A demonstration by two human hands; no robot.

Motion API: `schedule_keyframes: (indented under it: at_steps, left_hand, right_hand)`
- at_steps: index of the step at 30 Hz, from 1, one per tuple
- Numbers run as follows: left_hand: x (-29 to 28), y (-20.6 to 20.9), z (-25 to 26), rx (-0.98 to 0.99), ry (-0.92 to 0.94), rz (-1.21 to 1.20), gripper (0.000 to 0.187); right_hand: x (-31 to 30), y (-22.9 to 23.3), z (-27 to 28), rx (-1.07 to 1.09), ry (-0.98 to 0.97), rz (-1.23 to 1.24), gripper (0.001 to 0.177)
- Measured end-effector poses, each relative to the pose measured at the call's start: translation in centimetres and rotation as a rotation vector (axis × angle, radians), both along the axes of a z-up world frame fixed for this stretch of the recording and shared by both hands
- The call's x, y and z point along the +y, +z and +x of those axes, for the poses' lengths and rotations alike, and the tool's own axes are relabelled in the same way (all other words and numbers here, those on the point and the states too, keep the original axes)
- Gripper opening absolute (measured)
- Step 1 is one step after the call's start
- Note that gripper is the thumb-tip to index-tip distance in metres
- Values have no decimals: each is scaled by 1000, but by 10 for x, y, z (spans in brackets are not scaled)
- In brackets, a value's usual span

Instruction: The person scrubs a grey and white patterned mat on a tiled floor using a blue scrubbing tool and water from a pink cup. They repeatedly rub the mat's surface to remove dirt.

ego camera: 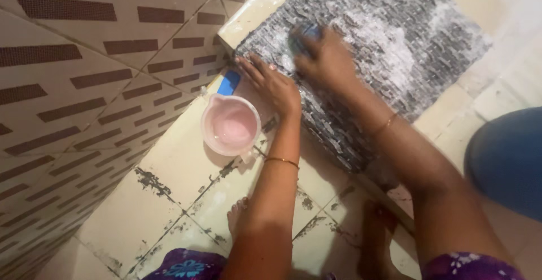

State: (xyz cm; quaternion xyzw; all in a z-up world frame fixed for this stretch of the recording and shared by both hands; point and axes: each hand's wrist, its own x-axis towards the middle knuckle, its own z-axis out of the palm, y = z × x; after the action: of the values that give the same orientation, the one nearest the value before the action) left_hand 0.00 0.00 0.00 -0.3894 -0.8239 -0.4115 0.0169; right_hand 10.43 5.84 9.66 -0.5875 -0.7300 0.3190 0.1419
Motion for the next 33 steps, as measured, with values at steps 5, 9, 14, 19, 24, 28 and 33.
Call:
schedule_keyframes:
  at_steps: [5, 9, 14, 19, 24, 28, 33]
  left_hand:
    - [0, 9, 3, 0, -5, 7, 53]
    - [3, 10, 3, -63, 6, 67, 54]
    - [-2, 6, 1, -102, -12, 117, 51]
    - [-2, 9, 5, -65, 10, 69, 57]
    - [2, 0, 3, -19, -6, 56, 59]
    - [0, -2, -1, 11, -14, 72, 57]
    - [-1, 6, 2, -56, 13, 12, 58]
  right_hand:
    - [85, -24, 32, -186, -138, 707, 48]
    - [49, -34, -37, -156, 95, 448, 38]
    - [28, -21, -56, 2, 332, 428, 55]
    - [118, -46, -15, -86, -96, 794, 36]
    - [63, -50, -74, -142, 58, 488, 42]
    - [13, -21, -73, 61, 312, 417, 56]
    - [96, -30, -24, -90, -267, 488, 55]
